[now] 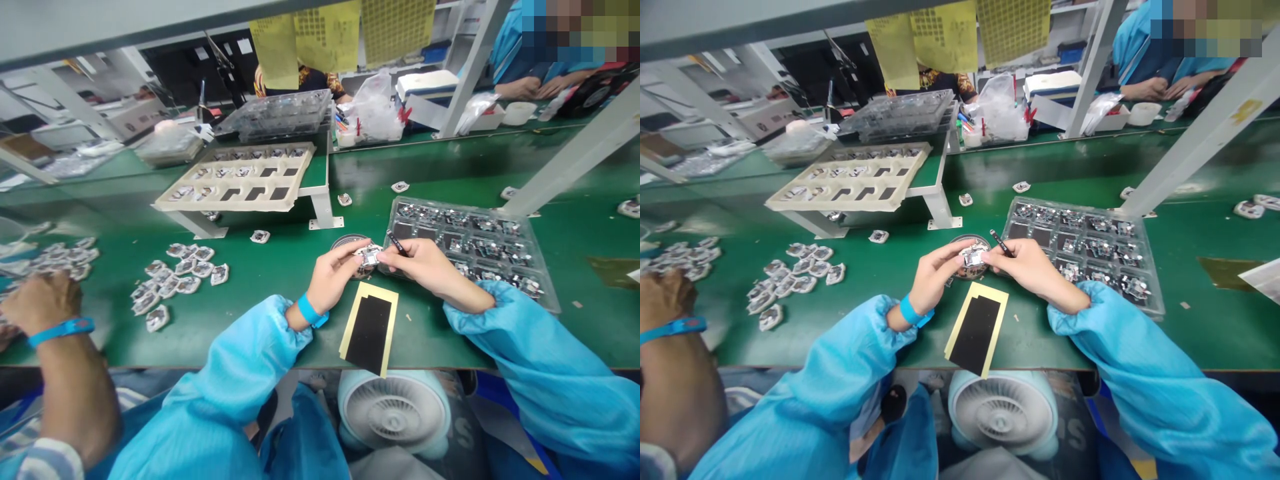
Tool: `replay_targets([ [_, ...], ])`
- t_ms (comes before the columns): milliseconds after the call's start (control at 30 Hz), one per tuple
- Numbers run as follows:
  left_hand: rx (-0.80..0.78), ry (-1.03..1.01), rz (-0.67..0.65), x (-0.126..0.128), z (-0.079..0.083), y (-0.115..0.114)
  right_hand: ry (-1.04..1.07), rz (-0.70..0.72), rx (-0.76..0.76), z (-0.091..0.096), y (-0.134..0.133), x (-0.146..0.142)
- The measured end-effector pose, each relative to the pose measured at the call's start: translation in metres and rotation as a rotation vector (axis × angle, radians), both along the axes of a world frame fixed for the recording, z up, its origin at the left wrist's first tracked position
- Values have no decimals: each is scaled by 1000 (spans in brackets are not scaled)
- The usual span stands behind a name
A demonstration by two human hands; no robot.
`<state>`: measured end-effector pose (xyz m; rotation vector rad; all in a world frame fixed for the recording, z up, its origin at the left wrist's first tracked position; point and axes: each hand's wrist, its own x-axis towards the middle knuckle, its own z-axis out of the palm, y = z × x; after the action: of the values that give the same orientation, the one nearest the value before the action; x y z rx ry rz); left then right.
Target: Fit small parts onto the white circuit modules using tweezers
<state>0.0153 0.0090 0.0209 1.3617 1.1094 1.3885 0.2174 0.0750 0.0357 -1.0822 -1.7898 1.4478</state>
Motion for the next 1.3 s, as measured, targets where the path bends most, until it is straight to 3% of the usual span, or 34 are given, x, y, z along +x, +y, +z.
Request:
replay_targets([
  [167,85,206,43,-1,-9,1,30,-42,-32,2,-3,-2],
  [400,193,345,141,-1,-3,0,54,-58,-21,-1,-3,-5],
  [467,114,264,131,-1,-4,0,77,-67,31,-4,-3,-6],
  [600,-110,-83,-24,0,-7,3,161,-59,106,-7,-4,-8],
  [700,-160,-205,-76,1,-8,5,200,-32,95,-7,-5,-9],
  [1300,-147,-259,-66,1,-5,6,270,-38,107,-7,-7,-10],
])
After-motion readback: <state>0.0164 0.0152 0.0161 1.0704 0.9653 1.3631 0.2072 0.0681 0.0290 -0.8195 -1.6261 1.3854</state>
